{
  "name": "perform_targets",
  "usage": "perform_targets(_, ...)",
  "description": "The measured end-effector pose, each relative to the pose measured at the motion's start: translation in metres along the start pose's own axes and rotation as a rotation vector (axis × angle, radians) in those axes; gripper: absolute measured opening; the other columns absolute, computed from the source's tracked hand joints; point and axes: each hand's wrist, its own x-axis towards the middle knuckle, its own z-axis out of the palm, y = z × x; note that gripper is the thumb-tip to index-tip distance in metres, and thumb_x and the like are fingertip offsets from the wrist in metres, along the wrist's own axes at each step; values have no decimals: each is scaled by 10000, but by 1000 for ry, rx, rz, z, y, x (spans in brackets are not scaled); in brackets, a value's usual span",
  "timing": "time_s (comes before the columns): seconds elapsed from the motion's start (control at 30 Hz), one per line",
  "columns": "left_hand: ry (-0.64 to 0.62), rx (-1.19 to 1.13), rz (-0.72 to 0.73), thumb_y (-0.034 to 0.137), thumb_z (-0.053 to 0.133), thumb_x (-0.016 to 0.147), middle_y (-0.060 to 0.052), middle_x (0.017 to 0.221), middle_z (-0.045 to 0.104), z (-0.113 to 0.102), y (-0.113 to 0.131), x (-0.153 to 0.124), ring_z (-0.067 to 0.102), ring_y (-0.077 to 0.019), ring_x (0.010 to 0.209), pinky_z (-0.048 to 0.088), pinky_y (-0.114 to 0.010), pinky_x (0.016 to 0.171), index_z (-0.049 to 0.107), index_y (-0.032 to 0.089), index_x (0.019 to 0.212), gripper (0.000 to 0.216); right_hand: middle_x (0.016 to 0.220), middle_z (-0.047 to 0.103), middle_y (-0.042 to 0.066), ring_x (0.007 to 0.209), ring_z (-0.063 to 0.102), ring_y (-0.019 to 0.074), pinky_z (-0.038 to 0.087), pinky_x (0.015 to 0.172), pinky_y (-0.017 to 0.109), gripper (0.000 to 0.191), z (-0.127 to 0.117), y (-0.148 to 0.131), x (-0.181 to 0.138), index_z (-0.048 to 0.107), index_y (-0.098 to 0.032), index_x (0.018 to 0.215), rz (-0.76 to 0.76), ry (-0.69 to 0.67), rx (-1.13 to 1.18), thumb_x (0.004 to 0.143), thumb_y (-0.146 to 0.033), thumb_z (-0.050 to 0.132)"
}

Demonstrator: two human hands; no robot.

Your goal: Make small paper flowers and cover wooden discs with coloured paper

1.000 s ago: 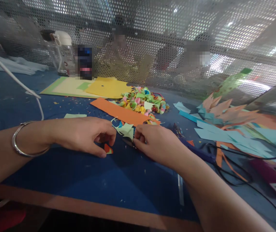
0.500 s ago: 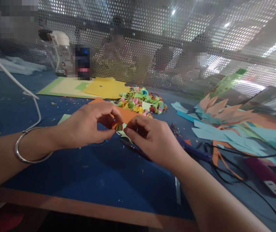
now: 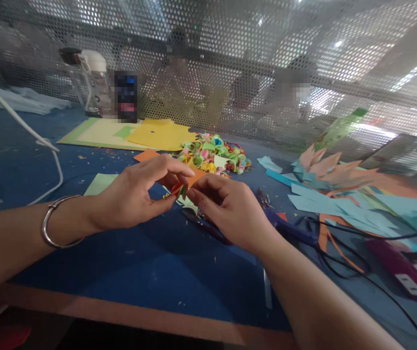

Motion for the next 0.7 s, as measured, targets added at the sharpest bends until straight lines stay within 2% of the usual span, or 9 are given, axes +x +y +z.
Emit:
perform_targets(0.1,52,-3,72,30,545,827,-57,1159,679,2,-4,-1,693,-111,860,543,-277,878,526,184,1201,405,567,576,-24,496,477,103,357,498,234,281,0,-1,0,660,-174,790,-7,-1,30,914,-413,578)
perform_targets(0.4,69,29,81,27,549,825,-54,1139,679,4,-6,-1,685,-114,851,547,-283,866,523,195,1198,410,600,592,-17,514,509,107,383,497,235,209,1,1,0,652,-173,811,32,13,87,888,-360,599)
perform_targets(0.47,58,47,91,32,535,846,-64,1156,672,4,-7,-2,682,-125,887,540,-282,872,525,191,1212,399,602,592,-18,516,509,108,383,501,238,179,1,2,0,645,-174,817,21,22,70,882,-329,585)
perform_targets(0.6,4,95,158,20,515,857,-75,1178,656,4,-10,-4,634,-173,1079,516,-299,924,507,201,1262,444,592,578,-22,510,489,112,369,491,241,134,3,3,-1,644,-177,821,-10,28,-15,840,-266,545)
perform_targets(0.7,-69,123,184,19,496,871,-75,1185,645,4,-10,-4,618,-178,1101,518,-295,904,478,216,1301,474,646,615,-5,539,507,121,376,498,243,132,5,4,-1,641,-180,806,-25,48,-87,775,-212,516)
